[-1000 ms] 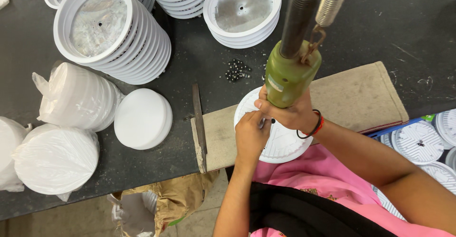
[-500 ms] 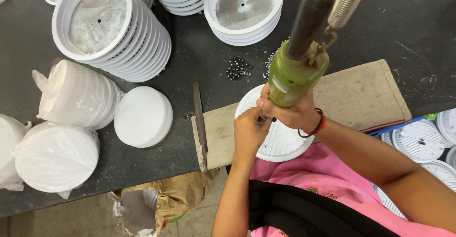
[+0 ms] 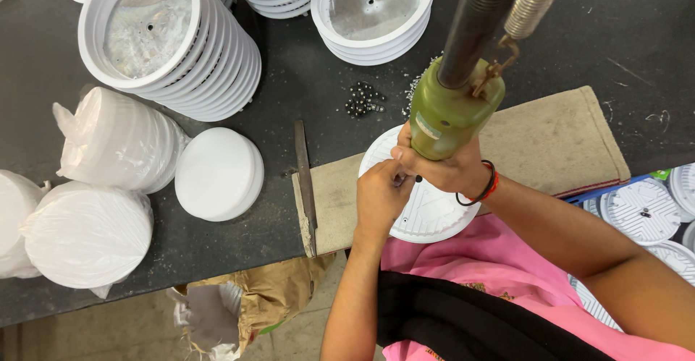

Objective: The person places a round white plastic light fixture base on the bench, positions small screws on it, and uses a green electric screwdriver to drive the screws in. They then set the finished base aside, pick up the next base, and repeat the screwdriving cycle.

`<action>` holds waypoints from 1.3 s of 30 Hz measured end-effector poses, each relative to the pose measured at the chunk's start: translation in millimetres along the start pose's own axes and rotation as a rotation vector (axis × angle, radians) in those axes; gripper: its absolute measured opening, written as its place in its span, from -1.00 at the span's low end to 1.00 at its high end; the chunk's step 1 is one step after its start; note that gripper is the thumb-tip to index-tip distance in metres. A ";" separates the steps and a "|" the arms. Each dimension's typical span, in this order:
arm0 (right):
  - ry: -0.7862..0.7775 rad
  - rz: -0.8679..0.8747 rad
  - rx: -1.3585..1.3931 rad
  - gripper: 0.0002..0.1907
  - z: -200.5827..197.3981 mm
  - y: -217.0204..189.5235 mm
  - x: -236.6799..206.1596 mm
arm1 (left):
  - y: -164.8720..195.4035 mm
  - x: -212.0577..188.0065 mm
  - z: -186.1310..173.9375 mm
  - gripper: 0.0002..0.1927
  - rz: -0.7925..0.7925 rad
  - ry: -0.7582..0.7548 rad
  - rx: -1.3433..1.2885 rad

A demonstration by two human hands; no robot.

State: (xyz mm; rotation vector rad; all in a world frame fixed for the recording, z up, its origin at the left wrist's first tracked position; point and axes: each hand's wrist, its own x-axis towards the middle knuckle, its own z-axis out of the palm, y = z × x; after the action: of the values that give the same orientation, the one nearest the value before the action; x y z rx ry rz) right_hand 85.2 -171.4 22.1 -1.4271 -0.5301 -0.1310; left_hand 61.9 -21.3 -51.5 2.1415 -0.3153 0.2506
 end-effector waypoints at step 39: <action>-0.039 -0.106 -0.056 -0.69 -22.7 6.6 2.3 | 5.8 -20.1 -6.6 -0.58 0.148 0.160 0.108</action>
State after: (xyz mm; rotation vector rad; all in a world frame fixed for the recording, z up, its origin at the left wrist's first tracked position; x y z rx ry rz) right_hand 95.9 -191.6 16.0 -1.4585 -0.6387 -0.2049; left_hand 40.7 -16.3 -49.3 2.1906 -0.3752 0.5323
